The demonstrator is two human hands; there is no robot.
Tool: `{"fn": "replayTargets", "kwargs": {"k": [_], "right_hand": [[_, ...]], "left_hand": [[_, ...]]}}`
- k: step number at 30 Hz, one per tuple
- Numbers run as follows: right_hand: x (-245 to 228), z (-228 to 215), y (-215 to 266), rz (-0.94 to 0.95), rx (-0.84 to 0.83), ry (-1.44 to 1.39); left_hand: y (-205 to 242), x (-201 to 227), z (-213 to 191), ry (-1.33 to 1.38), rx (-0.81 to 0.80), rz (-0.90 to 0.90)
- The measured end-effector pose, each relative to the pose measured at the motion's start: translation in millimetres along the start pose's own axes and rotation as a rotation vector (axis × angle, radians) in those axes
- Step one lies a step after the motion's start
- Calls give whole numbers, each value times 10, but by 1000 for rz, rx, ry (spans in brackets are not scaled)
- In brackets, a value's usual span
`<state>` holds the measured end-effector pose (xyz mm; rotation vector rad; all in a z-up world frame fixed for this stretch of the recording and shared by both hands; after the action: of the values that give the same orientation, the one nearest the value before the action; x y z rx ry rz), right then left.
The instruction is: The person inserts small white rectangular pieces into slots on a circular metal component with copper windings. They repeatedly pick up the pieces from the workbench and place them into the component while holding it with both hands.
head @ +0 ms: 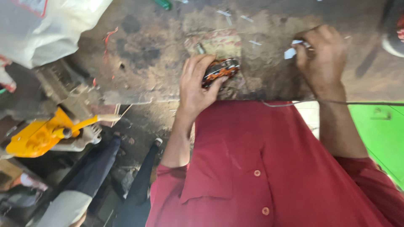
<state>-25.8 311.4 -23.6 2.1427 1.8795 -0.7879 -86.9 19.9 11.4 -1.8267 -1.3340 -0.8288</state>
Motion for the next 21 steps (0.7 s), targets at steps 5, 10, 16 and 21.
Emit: {"fn": "replayTargets", "kwargs": {"k": [5, 10, 16, 21], "right_hand": [[77, -30, 28, 70, -47, -220], [40, -120, -14, 16, -46, -194], [-11, -175, -52, 11, -5, -22], [-290, -10, -84, 289, -71, -574]], "left_hand": [[112, -21, -51, 45, 147, 149], [246, 93, -22, -120, 248, 397], [269, 143, -45, -153, 223, 424], [236, 161, -22, -155, 228, 409]]}}
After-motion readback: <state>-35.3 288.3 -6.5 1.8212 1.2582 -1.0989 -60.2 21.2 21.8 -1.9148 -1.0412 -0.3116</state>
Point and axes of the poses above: each hand's wrist, its own y-axis away from the middle knuckle, its own z-axis out of the palm, x = y × z, the point moved 8 cm from there along -y, towards the middle knuckle, and after that the axes turned 15 degrees about x, right-handed, at the moved point
